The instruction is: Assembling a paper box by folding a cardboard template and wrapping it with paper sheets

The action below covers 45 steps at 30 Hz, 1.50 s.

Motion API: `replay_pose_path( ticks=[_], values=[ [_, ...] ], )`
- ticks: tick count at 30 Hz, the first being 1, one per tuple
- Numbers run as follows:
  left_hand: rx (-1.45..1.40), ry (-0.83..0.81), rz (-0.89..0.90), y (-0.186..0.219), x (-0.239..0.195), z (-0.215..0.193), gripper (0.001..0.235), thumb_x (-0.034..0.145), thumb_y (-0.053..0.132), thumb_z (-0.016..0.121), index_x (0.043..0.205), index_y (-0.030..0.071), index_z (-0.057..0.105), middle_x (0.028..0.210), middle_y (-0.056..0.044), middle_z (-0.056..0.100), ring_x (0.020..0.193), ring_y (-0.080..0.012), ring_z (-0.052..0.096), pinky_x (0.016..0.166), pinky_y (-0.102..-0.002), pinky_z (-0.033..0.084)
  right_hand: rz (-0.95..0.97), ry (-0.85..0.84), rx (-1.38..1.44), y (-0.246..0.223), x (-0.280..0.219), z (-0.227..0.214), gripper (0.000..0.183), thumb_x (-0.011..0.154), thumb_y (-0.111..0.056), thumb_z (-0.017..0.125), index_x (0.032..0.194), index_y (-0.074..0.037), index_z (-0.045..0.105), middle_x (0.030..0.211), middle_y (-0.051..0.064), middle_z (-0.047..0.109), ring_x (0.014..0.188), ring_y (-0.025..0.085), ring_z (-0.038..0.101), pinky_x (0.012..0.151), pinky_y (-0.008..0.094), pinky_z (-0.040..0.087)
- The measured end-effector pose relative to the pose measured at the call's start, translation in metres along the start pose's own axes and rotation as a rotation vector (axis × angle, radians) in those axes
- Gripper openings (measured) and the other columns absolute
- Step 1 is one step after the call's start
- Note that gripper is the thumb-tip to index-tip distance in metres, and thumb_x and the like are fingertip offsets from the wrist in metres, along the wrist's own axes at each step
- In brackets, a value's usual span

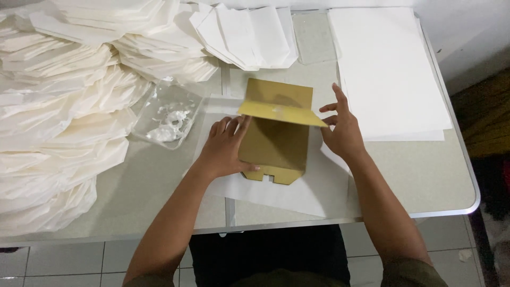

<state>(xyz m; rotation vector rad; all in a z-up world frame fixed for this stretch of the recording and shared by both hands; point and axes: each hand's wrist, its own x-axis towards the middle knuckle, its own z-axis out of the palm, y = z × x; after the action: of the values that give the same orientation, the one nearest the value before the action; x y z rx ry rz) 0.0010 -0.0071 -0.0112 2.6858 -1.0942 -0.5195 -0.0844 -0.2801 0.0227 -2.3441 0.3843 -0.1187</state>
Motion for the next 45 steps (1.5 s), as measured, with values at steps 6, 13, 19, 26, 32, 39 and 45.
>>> replay_pose_path(
  ticks=[6, 13, 19, 26, 32, 39, 45],
  values=[
    [0.0, 0.135, 0.01, -0.005, 0.001, 0.005, 0.147, 0.06, 0.076, 0.082, 0.164, 0.013, 0.001, 0.144, -0.023, 0.047, 0.136, -0.0439, 0.039, 0.119, -0.058, 0.02, -0.03, -0.021, 0.104, -0.001, -0.007, 0.017, 0.106, 0.086, 0.01, 0.068, 0.16, -0.009, -0.005, 0.145, 0.029, 0.049, 0.125, 0.043, 0.062, 0.118, 0.059, 0.036],
    [0.054, 0.249, 0.003, -0.01, 0.007, 0.009, 0.163, 0.049, 0.084, 0.084, 0.163, 0.006, -0.001, 0.133, -0.025, 0.051, 0.129, -0.0437, 0.044, 0.118, -0.059, 0.017, -0.132, -0.083, -0.125, 0.018, -0.002, 0.048, 0.118, 0.08, 0.0, 0.074, 0.159, -0.004, -0.014, 0.164, 0.028, 0.022, 0.146, 0.04, 0.038, 0.128, 0.053, 0.008],
    [-0.04, 0.273, 0.036, -0.016, 0.011, 0.011, 0.166, 0.046, 0.074, 0.092, 0.161, -0.001, -0.002, 0.134, -0.03, 0.054, 0.13, -0.0481, 0.044, 0.118, -0.064, 0.009, -0.129, -0.155, 0.042, 0.021, 0.0, 0.046, 0.128, 0.079, -0.007, 0.078, 0.155, -0.007, -0.026, 0.166, 0.027, 0.014, 0.151, 0.044, 0.028, 0.128, 0.055, 0.021],
    [-0.031, 0.237, 0.005, -0.024, 0.017, 0.014, 0.163, 0.046, 0.078, 0.09, 0.162, 0.001, 0.005, 0.143, -0.025, 0.047, 0.136, -0.0422, 0.035, 0.12, -0.062, 0.004, -0.187, -0.222, -0.041, 0.027, 0.004, 0.043, 0.136, 0.077, -0.016, 0.085, 0.154, -0.007, -0.027, 0.168, 0.023, 0.011, 0.154, 0.043, 0.019, 0.128, 0.055, 0.019],
    [-0.115, 0.172, 0.002, -0.025, 0.015, 0.012, 0.158, 0.05, 0.08, 0.088, 0.163, 0.005, 0.005, 0.157, -0.022, 0.029, 0.14, -0.0409, 0.025, 0.119, -0.058, 0.006, -0.271, -0.326, 0.123, 0.037, 0.012, 0.034, 0.13, 0.069, 0.01, 0.066, 0.153, -0.01, -0.031, 0.168, 0.026, 0.008, 0.155, 0.048, 0.014, 0.126, 0.062, 0.011],
    [-0.094, 0.139, -0.012, -0.026, 0.016, 0.012, 0.158, 0.051, 0.081, 0.086, 0.163, 0.008, 0.002, 0.163, -0.019, 0.022, 0.14, -0.0384, 0.024, 0.115, -0.055, 0.012, -0.329, -0.36, 0.019, 0.038, 0.011, 0.029, 0.129, 0.063, 0.015, 0.061, 0.155, -0.011, -0.026, 0.169, 0.026, 0.006, 0.155, 0.047, 0.01, 0.125, 0.059, -0.003],
    [-0.097, 0.113, -0.014, -0.021, 0.012, 0.004, 0.156, 0.055, 0.08, 0.085, 0.163, 0.008, -0.002, 0.168, -0.02, 0.013, 0.141, -0.04, 0.023, 0.113, -0.054, 0.014, -0.368, -0.393, 0.078, 0.047, 0.015, 0.03, 0.135, 0.06, 0.018, 0.061, 0.153, -0.017, -0.031, 0.17, 0.024, -0.004, 0.155, 0.048, 0.012, 0.125, 0.063, 0.005]
  ],
)
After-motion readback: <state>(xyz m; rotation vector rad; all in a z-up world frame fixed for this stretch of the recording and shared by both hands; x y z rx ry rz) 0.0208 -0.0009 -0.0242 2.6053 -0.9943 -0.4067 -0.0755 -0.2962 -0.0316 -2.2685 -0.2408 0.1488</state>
